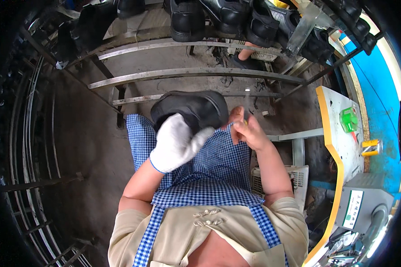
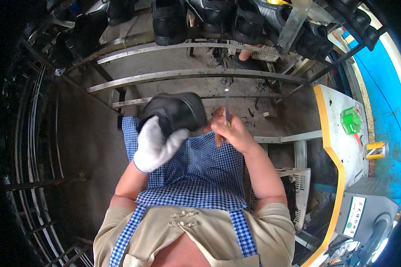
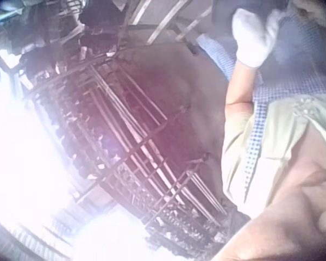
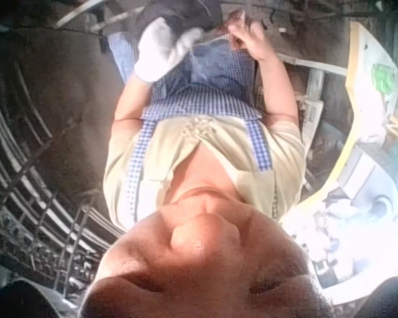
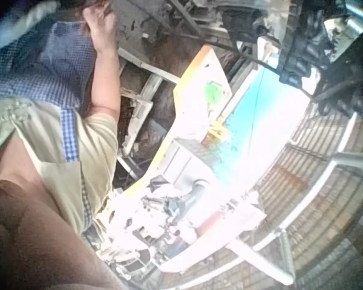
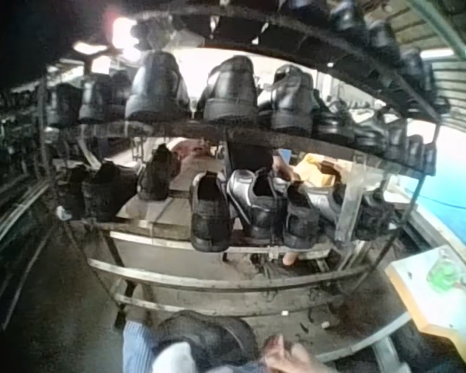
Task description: The person repeatedly picks up black shoes from a metal rack and uses a small knife to trim excess material from the soles and edges. They rotate each shoe to access different areas, scrape away residue, and place the shoes back on the rack.
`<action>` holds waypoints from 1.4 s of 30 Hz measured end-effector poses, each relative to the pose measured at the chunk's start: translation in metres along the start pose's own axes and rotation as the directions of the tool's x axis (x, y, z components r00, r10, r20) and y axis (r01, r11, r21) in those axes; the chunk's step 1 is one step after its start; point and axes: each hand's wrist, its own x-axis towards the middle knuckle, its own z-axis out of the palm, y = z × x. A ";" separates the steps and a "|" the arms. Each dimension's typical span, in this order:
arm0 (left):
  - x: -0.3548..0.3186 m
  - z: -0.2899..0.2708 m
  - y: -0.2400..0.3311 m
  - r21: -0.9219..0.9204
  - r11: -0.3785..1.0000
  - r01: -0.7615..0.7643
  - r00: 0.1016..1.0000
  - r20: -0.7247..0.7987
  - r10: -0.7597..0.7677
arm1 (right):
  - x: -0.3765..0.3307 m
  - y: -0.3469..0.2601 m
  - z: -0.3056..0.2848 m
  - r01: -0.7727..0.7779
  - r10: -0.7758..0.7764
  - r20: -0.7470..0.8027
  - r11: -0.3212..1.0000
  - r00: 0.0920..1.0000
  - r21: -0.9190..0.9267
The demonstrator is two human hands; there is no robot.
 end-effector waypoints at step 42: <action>-0.007 -0.040 -0.005 -0.239 0.942 0.234 0.953 0.247 -0.174 | 0.035 -0.151 0.069 0.752 -0.123 0.755 -0.074 0.645 -0.655</action>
